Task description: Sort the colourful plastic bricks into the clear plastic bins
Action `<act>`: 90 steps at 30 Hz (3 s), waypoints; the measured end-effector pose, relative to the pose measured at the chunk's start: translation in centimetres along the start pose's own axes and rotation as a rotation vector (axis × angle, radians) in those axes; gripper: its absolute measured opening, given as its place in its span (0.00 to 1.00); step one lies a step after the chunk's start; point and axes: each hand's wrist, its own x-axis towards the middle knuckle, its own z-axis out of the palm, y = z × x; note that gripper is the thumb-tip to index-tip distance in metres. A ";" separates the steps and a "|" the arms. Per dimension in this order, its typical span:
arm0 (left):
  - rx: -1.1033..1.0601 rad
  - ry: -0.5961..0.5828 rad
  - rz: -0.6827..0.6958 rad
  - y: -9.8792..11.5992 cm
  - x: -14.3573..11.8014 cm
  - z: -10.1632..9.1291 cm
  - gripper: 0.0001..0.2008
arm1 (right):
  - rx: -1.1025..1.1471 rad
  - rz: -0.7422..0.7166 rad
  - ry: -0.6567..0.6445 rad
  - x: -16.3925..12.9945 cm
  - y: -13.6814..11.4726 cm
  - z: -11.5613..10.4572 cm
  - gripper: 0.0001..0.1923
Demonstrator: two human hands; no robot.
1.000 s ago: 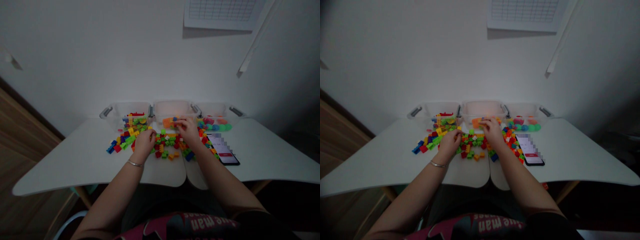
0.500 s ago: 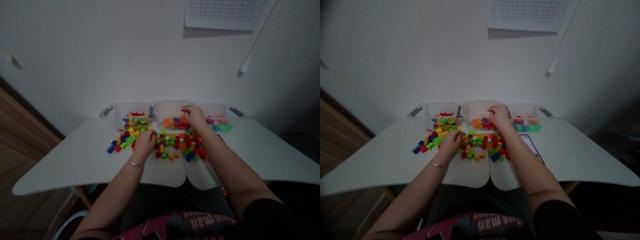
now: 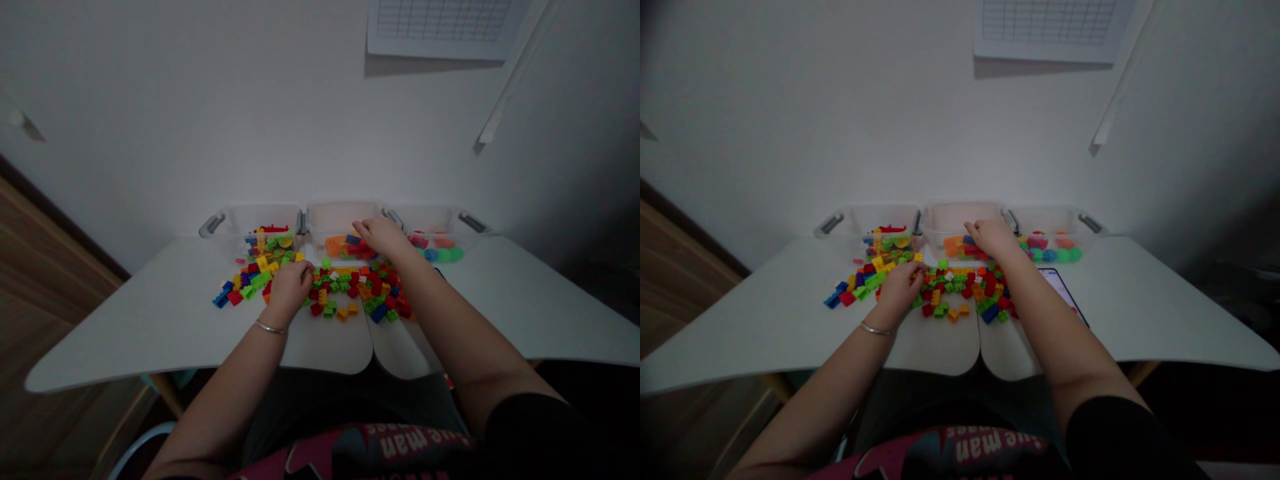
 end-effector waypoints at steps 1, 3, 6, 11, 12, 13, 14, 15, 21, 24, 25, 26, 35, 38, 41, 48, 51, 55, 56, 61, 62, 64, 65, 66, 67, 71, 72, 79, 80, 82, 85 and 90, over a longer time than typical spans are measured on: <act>0.001 -0.001 -0.001 0.0 0.0 0.0 0.10 | 0.004 0.003 -0.007 0.0 0.0 -0.1 0.30; 0.005 -0.003 -0.003 0.0 0.0 0.0 0.10 | 0.005 0.004 -0.010 0.1 0.0 -0.1 0.29; 0.013 -0.007 -0.010 0.0 0.0 0.0 0.11 | 0.019 -0.008 -0.001 0.1 0.1 0.0 0.28; 0.016 -0.026 -0.020 -0.1 0.1 -0.1 0.11 | 0.207 -0.013 0.113 0.1 0.4 0.2 0.23; 0.013 -0.027 -0.021 0.0 0.1 -0.1 0.11 | 0.268 -0.025 0.164 -0.1 0.3 0.2 0.22; 0.011 -0.026 -0.022 0.0 0.1 -0.1 0.11 | 0.324 -0.045 0.220 -0.3 0.2 0.2 0.21; 0.009 -0.023 -0.026 0.1 0.2 -0.2 0.11 | 0.369 -0.072 0.278 -0.6 0.1 0.2 0.20; 0.010 -0.020 -0.031 0.2 0.2 -0.2 0.11 | 0.406 -0.100 0.332 -1.0 -0.1 0.1 0.19; 0.027 0.022 -0.068 0.8 0.3 -0.4 0.11 | 0.598 -0.197 0.418 -3.9 -2.0 0.2 0.13; 0.019 0.040 -0.062 0.8 0.3 -0.4 0.10 | 0.568 -0.221 0.263 -4.9 -3.0 1.5 0.11; 0.018 0.041 -0.060 0.8 0.3 -0.4 0.10 | 0.529 -0.220 0.210 -5.1 -3.3 2.0 0.11; 0.019 0.039 -0.059 0.8 0.4 -0.4 0.10 | 0.482 -0.212 0.163 -5.3 -3.5 2.5 0.10; 0.040 0.025 -0.070 1.0 0.4 -0.3 0.10 | 0.192 -0.165 -0.037 -6.4 -4.1 6.4 0.16; 0.042 0.015 -0.063 0.9 0.4 -0.3 0.10 | 0.161 -0.165 -0.027 -6.3 -4.2 7.1 0.16; 0.047 0.013 -0.061 1.0 0.4 -0.3 0.10 | 0.122 -0.152 -0.010 -6.3 -4.2 7.5 0.16; 0.050 0.008 -0.070 1.1 0.4 -0.3 0.11 | 0.076 -0.078 -0.004 -6.3 -4.3 7.4 0.18; 0.053 0.009 -0.062 1.1 0.4 -0.3 0.11 | 0.062 -0.048 0.008 -6.2 -4.6 7.5 0.18; 0.063 0.013 -0.063 1.1 0.4 -0.3 0.11 | 0.083 -0.041 0.015 -6.1 -4.6 7.7 0.17; 0.063 0.016 -0.060 1.1 0.4 -0.3 0.11 | 0.101 -0.047 0.019 -6.1 -4.6 7.7 0.16; 0.039 0.024 -0.048 1.2 0.3 -0.4 0.10 | 0.283 -0.083 0.040 -6.1 -4.4 7.5 0.10; 0.037 0.025 -0.049 1.1 0.3 -0.4 0.10 | 0.343 -0.093 0.043 -6.1 -4.3 7.5 0.10; 0.040 0.023 -0.053 1.1 0.3 -0.4 0.10 | 0.479 -0.107 0.051 -6.0 -4.2 7.3 0.11; 0.043 0.019 -0.054 1.1 0.3 -0.4 0.10 | 0.557 -0.106 0.044 -5.9 -4.1 7.1 0.11; 0.044 0.014 -0.056 1.1 0.3 -0.4 0.11 | 0.647 -0.098 0.027 -5.7 -4.0 6.9 0.12; 0.044 0.010 -0.058 1.0 0.3 -0.4 0.11 | 0.752 -0.082 0.004 -5.6 -3.8 6.6 0.12; 0.037 0.007 -0.076 0.8 0.3 -0.3 0.11 | 1.240 0.039 -0.041 -4.5 -2.5 5.0 0.13; 0.035 0.009 -0.079 0.8 0.3 -0.3 0.11 | 1.334 0.067 -0.021 -4.1 -2.0 4.4 0.14; 0.007 0.017 -0.064 0.5 0.1 -0.5 0.11 | 1.358 0.108 0.285 -0.5 2.5 0.7 0.12; 0.005 0.019 -0.064 0.4 0.1 -0.5 0.11 | 1.287 0.124 0.335 -0.2 3.0 0.4 0.11; 0.002 0.024 -0.063 0.3 0.1 -0.4 0.11 | 1.072 0.140 0.398 0.3 3.6 0.0 0.12; -0.004 0.026 -0.054 0.3 0.1 -0.4 0.11 | 0.672 0.100 0.411 0.1 3.6 0.1 0.13; 0.000 0.025 -0.055 0.4 0.2 -0.3 0.11 | 0.370 0.064 0.341 -0.4 2.6 0.8 0.15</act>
